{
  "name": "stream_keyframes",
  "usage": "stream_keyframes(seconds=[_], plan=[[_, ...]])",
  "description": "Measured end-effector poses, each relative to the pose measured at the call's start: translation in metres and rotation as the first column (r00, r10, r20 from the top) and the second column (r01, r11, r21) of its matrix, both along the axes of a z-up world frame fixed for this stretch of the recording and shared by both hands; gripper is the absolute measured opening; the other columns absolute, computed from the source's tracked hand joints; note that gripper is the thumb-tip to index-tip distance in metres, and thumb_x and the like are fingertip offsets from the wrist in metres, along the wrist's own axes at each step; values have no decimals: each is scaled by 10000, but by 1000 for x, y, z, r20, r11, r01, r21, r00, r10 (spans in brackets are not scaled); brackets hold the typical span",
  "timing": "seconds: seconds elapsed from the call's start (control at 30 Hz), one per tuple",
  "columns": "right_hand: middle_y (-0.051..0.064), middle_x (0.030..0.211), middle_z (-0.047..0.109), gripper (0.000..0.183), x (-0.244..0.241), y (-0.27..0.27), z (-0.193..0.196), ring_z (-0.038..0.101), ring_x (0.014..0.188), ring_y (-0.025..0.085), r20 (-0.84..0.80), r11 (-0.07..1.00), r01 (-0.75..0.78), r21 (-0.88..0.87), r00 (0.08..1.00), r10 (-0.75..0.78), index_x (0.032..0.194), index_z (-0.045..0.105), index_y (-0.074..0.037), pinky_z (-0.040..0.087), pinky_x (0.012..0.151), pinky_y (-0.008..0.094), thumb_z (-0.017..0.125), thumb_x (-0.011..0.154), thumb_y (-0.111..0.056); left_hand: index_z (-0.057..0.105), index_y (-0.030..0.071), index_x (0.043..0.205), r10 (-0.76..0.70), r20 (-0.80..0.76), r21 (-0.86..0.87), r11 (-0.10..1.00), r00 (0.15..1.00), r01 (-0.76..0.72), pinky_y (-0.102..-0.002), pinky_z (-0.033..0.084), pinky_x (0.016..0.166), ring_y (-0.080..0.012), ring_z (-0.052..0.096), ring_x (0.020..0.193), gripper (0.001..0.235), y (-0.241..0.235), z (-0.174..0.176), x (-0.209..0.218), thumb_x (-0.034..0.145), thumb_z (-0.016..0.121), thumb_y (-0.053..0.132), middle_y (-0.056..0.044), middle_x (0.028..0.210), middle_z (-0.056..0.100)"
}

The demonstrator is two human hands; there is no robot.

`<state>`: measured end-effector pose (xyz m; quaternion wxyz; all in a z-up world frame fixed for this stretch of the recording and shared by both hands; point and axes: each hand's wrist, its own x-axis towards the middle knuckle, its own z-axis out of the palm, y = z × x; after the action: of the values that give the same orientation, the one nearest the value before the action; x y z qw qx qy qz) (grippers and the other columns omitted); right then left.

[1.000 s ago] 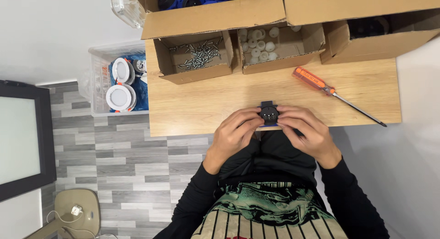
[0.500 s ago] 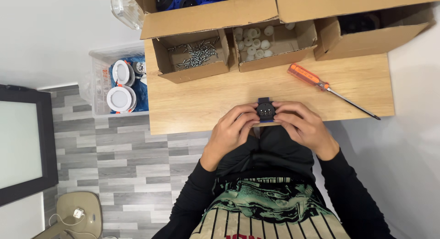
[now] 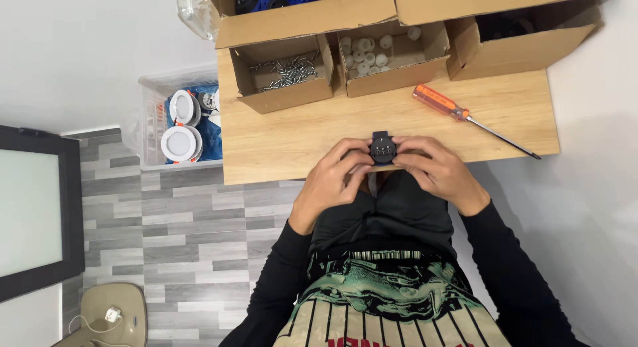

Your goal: The person assembles electrical components by placing a black internal part into a blue housing, inserting screws from a box, and using a screwdriver to secure them.

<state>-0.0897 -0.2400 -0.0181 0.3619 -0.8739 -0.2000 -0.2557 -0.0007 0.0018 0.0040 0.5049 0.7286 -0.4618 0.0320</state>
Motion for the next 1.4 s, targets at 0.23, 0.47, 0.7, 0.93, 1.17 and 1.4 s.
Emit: stream_keyframes(seconds=[0.23, 0.47, 0.7, 0.93, 1.17, 1.4], plan=[[126, 1164, 760, 76, -2, 3, -9, 757, 1227, 379, -30, 999, 23, 23, 999, -22, 1088, 835, -46, 611, 1029, 468, 798, 1022, -53, 497, 38, 1444, 10, -221, 80, 997, 975, 8, -570, 491, 1216, -464, 550, 1471, 793, 0, 5, 0, 845, 950, 292, -256, 1605, 500], [116, 1157, 751, 68, -5, 3, -20, 756, 1197, 377, -18, 999, 35, -6, 999, -35, 1063, 853, -82, 607, 1042, 485, 835, 999, -69, 480, 33, 1576, 108, -90, 236, 968, 990, -85, -441, 466, 1194, -312, 623, 1424, 868, -7, -23, -4, 859, 932, 223, -139, 1517, 652], [101, 1062, 757, 99, -3, -3, -38, 773, 1096, 362, 43, 1000, 22, -2, 999, -22, 1063, 880, -112, 636, 972, 482, 828, 1001, -54, 481, 94, 1591, 150, -108, 167, 977, 983, -130, -418, 499, 1187, -243, 676, 1384, 909, -9, -34, -2, 839, 968, 246, -40, 1527, 689], [129, 1050, 754, 103, -1, 0, -28, 771, 1064, 376, 80, 1000, 20, -8, 997, -19, 1050, 871, -81, 659, 897, 502, 816, 1000, -10, 522, 90, 1558, 165, -102, 128, 980, 981, -151, -414, 523, 1151, -223, 714, 1335, 869, -12, -34, -2, 833, 973, 257, -27, 1486, 719], [124, 1044, 758, 113, 0, 1, -26, 773, 1053, 358, 111, 1000, 21, -15, 994, -19, 1051, 875, -84, 668, 878, 481, 822, 997, 1, 560, 86, 1524, 187, -71, 101, 979, 980, -180, -432, 543, 1139, -250, 752, 1261, 870, -14, -30, -1, 791, 999, 247, -52, 1408, 762], [114, 1022, 764, 103, 1, 0, -27, 771, 1031, 330, 105, 999, 35, -33, 994, -31, 1031, 872, -89, 668, 882, 469, 825, 987, -9, 555, 90, 1530, 182, -93, 106, 979, 979, -172, -419, 526, 1158, -223, 739, 1295, 847, -13, -28, -3, 811, 983, 223, -31, 1440, 751]])
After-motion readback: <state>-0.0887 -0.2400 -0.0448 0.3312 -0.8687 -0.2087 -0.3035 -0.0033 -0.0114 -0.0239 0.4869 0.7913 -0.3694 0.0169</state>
